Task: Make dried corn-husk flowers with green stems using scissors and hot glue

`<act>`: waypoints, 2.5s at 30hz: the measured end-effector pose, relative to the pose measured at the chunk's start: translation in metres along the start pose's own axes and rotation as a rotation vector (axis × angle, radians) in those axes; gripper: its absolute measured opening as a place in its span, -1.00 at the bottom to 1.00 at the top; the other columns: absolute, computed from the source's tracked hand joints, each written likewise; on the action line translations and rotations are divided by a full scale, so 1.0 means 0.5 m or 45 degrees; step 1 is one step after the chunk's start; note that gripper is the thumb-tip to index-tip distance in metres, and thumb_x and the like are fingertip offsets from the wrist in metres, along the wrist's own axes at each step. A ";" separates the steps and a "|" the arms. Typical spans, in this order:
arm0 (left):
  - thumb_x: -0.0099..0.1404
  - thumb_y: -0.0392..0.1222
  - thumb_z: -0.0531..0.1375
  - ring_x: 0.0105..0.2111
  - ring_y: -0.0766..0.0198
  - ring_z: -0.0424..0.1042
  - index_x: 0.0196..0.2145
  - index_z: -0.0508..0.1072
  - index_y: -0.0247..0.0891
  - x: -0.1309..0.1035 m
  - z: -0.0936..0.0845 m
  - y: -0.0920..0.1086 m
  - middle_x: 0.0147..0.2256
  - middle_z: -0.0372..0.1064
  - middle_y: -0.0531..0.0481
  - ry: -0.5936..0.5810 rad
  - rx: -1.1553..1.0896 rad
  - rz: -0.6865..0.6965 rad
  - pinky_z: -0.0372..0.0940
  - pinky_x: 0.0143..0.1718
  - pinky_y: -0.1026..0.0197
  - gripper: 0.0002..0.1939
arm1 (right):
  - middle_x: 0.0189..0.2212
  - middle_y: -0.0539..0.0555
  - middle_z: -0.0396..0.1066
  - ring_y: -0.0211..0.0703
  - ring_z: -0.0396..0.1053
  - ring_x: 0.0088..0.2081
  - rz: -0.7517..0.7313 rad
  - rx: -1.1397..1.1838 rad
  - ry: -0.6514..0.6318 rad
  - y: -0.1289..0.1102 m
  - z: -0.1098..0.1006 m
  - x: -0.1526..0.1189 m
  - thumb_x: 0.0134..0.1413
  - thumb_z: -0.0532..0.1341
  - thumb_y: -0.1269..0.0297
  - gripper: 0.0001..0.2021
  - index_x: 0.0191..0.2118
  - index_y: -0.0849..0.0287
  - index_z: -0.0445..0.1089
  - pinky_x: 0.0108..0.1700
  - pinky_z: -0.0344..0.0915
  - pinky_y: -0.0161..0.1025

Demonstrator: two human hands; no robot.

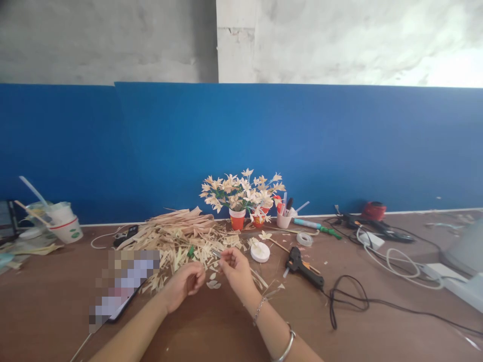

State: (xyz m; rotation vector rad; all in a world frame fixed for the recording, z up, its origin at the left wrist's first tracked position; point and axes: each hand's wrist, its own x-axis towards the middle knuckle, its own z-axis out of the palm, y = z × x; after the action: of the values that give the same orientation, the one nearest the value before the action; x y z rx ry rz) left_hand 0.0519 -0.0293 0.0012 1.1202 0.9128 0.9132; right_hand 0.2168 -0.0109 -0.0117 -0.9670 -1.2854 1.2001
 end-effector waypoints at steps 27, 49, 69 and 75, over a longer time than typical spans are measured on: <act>0.13 -0.14 0.14 -0.26 0.10 0.27 -0.53 0.49 -0.15 -0.001 0.009 -0.004 -0.38 0.37 -0.08 0.467 0.963 0.772 0.13 -0.17 0.09 -0.83 | -0.43 0.03 0.36 -0.24 0.29 -0.43 -0.429 -0.734 -0.122 -0.022 -0.003 -0.026 -0.03 0.11 0.39 -0.88 -0.30 0.18 0.31 -0.42 0.22 -0.33; 0.13 -0.22 0.14 -0.26 0.12 0.28 -0.49 0.47 -0.17 0.002 0.002 -0.004 -0.37 0.37 -0.07 0.424 1.011 0.806 0.13 -0.16 0.12 -0.88 | -0.47 0.03 0.29 -0.22 0.24 -0.41 -0.562 -0.910 -0.187 -0.026 -0.003 -0.031 0.04 0.06 0.40 -0.87 -0.43 0.17 0.33 -0.35 0.16 -0.32; 0.16 -0.22 0.12 -0.25 0.18 0.29 -0.47 0.46 -0.18 0.004 0.001 -0.015 -0.35 0.36 -0.02 0.385 1.174 0.817 0.19 -0.18 0.13 -0.87 | -0.56 -0.01 0.30 -0.28 0.24 -0.49 -0.129 -0.515 -0.258 -0.012 0.004 -0.018 -0.04 0.14 0.26 -0.81 -0.56 0.23 0.32 -0.40 0.18 -0.35; 0.16 -0.22 0.12 -0.26 0.18 0.30 -0.48 0.46 -0.19 0.003 0.003 -0.015 -0.37 0.37 -0.02 0.381 1.156 0.812 0.19 -0.18 0.13 -0.86 | -0.61 -0.04 0.29 -0.32 0.21 -0.54 -0.034 -0.335 -0.299 -0.010 0.002 -0.016 -0.10 0.18 0.17 -0.76 -0.57 0.25 0.32 -0.45 0.17 -0.36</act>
State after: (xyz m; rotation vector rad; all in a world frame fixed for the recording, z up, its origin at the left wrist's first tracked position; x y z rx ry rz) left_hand 0.0547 -0.0297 -0.0058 2.1746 1.2994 1.2373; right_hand 0.2172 -0.0194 -0.0082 -1.0135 -1.6694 1.1687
